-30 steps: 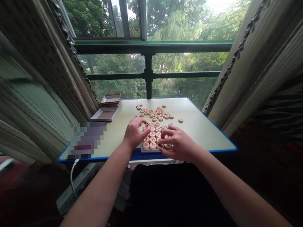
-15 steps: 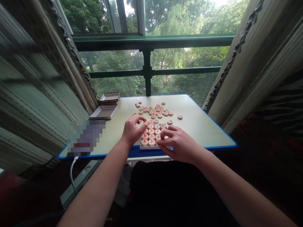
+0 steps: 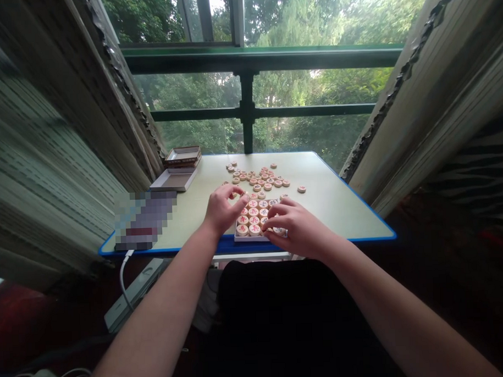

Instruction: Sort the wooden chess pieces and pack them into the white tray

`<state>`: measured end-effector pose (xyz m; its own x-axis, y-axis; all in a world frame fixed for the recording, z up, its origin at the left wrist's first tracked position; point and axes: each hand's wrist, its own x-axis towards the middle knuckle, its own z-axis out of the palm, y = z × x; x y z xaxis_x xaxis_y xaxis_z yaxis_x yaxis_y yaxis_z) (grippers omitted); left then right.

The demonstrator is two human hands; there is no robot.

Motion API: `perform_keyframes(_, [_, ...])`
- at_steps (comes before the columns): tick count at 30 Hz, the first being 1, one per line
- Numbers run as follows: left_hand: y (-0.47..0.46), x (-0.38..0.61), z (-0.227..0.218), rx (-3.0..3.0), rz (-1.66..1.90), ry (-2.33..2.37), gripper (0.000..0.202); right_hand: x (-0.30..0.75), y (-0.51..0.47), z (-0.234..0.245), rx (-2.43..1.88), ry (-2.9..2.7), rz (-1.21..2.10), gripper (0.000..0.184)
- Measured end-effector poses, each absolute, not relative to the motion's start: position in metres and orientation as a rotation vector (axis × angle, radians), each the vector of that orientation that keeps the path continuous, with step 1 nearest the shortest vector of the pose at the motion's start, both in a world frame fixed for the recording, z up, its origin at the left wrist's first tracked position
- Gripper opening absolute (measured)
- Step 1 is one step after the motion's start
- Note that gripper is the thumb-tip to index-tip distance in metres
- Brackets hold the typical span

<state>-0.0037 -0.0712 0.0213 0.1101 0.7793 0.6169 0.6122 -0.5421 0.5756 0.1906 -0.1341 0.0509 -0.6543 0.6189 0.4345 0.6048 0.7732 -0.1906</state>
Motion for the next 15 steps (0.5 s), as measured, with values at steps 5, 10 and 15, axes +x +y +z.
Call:
perform_keyframes(5, [-0.0700,-0.0047,0.0197,2.220,1.410,1.380,0.017,0.1904,-0.1330,0.0504,-0.950,-2.476,0.095,0.010])
perform_keyframes(10, [-0.0704,-0.0048,0.0199,2.233,1.391,1.393,0.017,0.1885,-0.1335,0.0527,-0.993,-2.481,0.108,0.010])
perform_keyframes(15, [-0.0705,-0.0045,0.0206,2.237,1.396,1.384,0.015,0.1848,-0.1320,0.0539,-1.076,-2.475,0.100,0.010])
